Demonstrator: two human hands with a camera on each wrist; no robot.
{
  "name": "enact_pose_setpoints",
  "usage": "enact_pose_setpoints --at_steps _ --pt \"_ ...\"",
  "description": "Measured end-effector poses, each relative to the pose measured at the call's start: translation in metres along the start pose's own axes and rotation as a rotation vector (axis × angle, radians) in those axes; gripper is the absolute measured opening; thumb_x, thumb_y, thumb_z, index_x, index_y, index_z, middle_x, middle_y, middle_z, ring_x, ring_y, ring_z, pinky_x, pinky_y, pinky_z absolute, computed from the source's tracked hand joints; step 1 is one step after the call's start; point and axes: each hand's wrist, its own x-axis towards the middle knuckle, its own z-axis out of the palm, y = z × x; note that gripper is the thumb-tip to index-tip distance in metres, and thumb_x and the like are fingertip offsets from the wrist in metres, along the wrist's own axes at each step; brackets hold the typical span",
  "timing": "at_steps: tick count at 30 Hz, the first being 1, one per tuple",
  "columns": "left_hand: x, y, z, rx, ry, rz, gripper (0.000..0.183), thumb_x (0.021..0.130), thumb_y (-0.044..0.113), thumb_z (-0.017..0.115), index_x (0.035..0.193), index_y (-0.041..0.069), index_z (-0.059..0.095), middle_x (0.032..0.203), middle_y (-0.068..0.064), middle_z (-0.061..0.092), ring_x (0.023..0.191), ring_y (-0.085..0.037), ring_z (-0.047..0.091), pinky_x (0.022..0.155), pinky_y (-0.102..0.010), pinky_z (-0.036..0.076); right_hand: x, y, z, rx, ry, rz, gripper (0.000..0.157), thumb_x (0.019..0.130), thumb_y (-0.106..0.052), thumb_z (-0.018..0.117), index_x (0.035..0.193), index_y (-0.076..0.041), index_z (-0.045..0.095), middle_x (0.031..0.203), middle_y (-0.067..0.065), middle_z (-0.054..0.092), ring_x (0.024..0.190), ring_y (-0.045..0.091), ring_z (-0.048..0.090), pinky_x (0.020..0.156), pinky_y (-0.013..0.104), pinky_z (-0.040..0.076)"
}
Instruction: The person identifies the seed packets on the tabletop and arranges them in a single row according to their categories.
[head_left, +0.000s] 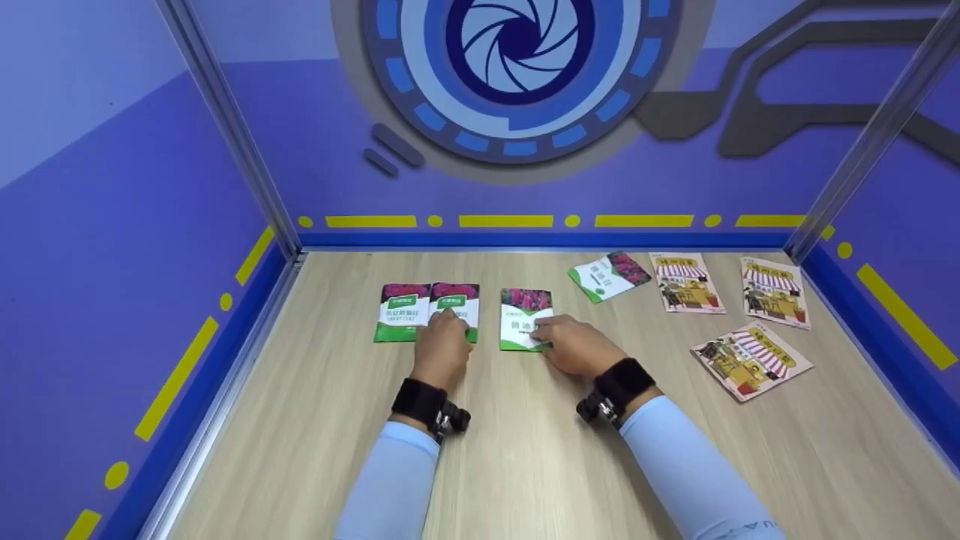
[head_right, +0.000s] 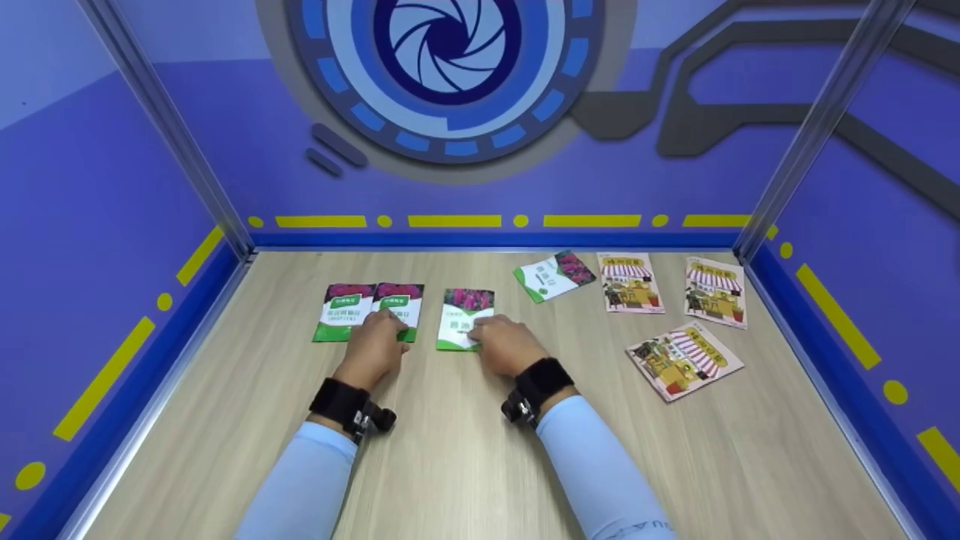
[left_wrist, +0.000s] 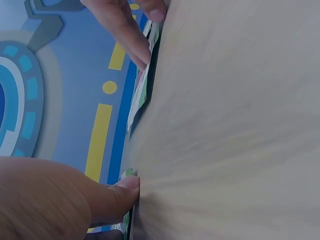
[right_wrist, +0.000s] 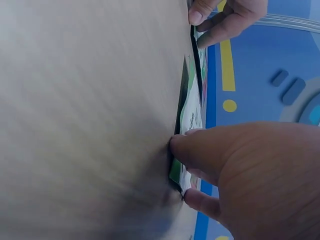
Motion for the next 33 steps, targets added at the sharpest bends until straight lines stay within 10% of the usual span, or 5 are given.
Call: enact_pose_setpoints --at_steps 33 --pt "-0.002 -0.002 -0.002 -0.065 -0.002 0.013 0.032 0.1 0.021 0.088 0.132 0.016 0.086 0.137 -0.011 0.075 0.135 -0.036 0.066 0.114 -0.062 0.054 0.037 -0.015 0.001 -0.015 0.022 -0.093 0.039 0.108 -0.015 0.077 0.146 -0.012 0.078 0.163 0.015 0.067 0.153 0.041 0.061 0.125 0.062 0.052"
